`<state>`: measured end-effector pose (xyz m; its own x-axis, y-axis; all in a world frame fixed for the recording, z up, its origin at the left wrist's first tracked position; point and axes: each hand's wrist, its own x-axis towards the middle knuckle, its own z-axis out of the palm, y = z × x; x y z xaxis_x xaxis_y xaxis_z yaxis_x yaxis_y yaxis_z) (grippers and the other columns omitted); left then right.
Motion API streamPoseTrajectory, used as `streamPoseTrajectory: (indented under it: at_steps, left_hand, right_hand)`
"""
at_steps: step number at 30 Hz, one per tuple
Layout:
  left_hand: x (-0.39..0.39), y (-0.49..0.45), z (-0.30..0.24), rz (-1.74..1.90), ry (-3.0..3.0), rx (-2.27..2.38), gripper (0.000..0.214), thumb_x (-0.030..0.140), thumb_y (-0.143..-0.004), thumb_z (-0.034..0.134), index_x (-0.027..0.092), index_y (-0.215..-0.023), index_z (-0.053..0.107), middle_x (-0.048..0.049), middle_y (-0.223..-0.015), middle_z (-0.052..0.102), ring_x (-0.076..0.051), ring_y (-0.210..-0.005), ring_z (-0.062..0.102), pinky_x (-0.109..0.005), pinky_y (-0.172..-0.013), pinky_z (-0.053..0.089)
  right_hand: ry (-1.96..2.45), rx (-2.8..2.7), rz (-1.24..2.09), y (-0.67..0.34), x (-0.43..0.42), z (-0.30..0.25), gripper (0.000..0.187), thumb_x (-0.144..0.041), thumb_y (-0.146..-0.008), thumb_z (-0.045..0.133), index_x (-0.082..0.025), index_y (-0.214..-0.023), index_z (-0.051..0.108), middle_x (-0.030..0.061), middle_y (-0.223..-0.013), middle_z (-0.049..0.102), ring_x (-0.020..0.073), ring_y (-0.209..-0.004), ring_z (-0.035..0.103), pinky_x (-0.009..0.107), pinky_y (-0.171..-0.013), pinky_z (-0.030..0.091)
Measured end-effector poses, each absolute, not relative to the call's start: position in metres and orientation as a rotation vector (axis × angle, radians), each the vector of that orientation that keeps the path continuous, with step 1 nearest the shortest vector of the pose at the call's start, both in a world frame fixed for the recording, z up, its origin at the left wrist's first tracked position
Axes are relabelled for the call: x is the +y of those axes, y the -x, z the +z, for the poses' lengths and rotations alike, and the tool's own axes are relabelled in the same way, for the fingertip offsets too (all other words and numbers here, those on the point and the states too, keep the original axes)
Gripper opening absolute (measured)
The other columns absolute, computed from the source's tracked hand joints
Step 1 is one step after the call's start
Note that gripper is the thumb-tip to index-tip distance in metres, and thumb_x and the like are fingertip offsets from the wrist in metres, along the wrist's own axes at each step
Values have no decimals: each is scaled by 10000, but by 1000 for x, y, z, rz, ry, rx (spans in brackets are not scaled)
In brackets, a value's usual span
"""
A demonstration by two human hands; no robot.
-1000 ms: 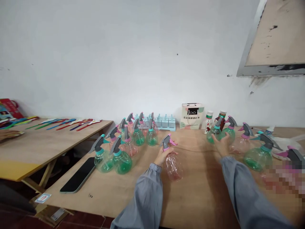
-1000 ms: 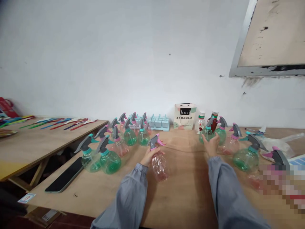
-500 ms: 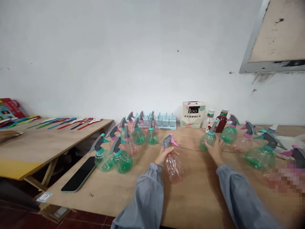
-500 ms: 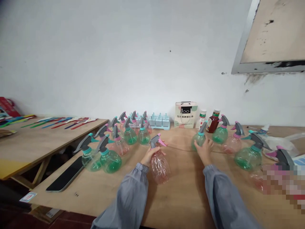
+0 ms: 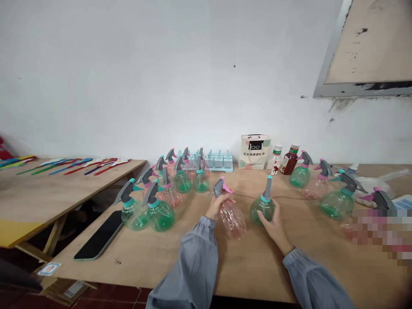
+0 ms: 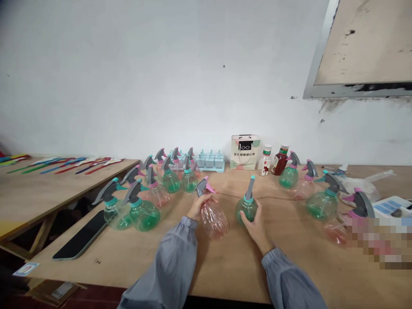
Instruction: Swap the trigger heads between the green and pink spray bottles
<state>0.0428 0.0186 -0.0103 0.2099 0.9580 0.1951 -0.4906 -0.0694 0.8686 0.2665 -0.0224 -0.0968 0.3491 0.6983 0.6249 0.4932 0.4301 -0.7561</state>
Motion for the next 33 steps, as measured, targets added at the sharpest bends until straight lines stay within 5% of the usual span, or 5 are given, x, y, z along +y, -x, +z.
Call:
streamPoseTrajectory:
  at_steps: [9,15,21,27,33]
  left_hand:
    - [12,-49,-14,1427,-926,587,358,408,-584,738,182,-822,596,-39,-793,718,-219,-707,705,-347,-733,525]
    - [7,-51,-11,1305,-1050,475,417,377,-606,717,170,-962,649,-81,-978,735,-181,-693,684,-380,-839,519]
    - [3,-54,-14,1376,-949,574,334,396,-569,722,177,-789,598,-27,-697,663,-233,-726,703,-378,-786,529]
    - [1,-55,-9,1337,-1065,454,430,370,-595,735,155,-960,669,-79,-947,739,-153,-642,663,-387,-905,516]
    - [4,-53,-18,1353,-1029,578,427,411,-611,756,156,-941,662,-64,-813,716,-240,-762,708,-380,-785,536]
  right_hand:
    - [1198,-1313,167,-267,-22,-100,711,-540,-796,685,-210,-1360,405,152,-1283,569,299,-1158,590,534,-1015,482]
    - [1191,-1320,177,-265,-24,-97,695,-534,-805,681,-225,-1361,403,146,-1296,565,291,-1176,580,528,-1023,479]
    - [1196,-1311,179,-265,-25,-96,700,-538,-795,688,-222,-1352,406,145,-1290,563,292,-1175,577,528,-1023,477]
    - [1190,-1313,215,-265,-25,-95,695,-535,-797,684,-217,-1347,404,152,-1307,556,293,-1195,569,526,-1041,464]
    - [1194,-1312,213,-264,-25,-95,689,-544,-805,672,-227,-1351,395,144,-1310,552,287,-1201,565,521,-1042,462]
